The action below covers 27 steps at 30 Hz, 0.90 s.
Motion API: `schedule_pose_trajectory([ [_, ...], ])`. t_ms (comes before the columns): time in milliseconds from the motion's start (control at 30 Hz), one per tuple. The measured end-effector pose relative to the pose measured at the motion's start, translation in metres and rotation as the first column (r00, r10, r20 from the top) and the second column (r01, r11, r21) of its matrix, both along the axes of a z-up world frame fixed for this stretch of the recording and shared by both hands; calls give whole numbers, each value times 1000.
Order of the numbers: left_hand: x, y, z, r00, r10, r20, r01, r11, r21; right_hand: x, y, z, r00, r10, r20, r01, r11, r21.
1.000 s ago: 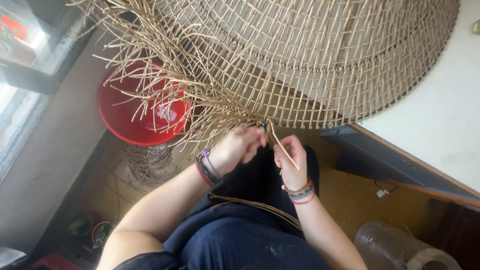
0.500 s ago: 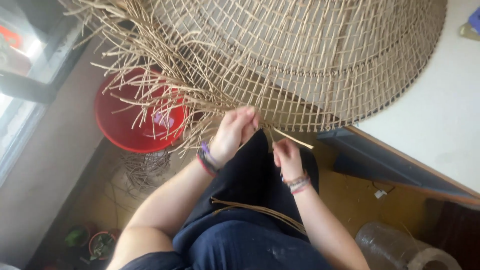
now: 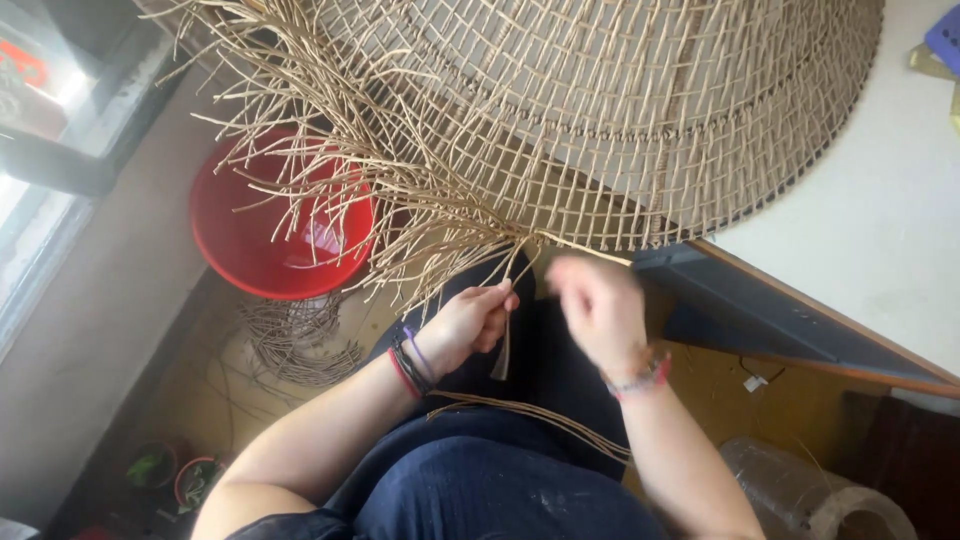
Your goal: Weaving wicker strands into a large conical furniture piece or lampshade.
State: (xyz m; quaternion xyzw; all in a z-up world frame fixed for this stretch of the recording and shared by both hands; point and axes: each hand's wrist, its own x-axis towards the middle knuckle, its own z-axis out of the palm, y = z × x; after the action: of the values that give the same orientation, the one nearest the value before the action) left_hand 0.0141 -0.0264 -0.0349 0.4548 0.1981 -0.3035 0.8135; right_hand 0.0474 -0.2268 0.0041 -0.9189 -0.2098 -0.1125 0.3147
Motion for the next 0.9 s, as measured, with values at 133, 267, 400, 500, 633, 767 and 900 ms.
schedule_pose_trajectory([
  [133,-3,3,-18,985,-129,111,108,978,176,68,20,-39,919,-41,392,44,999,3],
  [267,24,37,5,902,-392,182,176,718,674,88,27,-57,843,-40,537,243,918,-313],
  [400,33,65,-1,876,-439,201,178,680,711,86,24,-59,822,-48,567,276,905,-323],
  [500,24,63,-67,876,-453,164,204,657,726,91,22,-64,841,-33,540,268,893,-361],
  [633,9,64,-44,889,-417,191,197,723,662,66,4,-61,892,28,451,73,976,-206],
  [767,-15,59,8,951,-223,216,114,899,424,-23,-9,-68,947,-15,322,35,998,-58],
  [900,-29,51,21,946,12,324,-5,1000,-21,-97,-10,-110,679,225,-698,-401,911,-97],
])
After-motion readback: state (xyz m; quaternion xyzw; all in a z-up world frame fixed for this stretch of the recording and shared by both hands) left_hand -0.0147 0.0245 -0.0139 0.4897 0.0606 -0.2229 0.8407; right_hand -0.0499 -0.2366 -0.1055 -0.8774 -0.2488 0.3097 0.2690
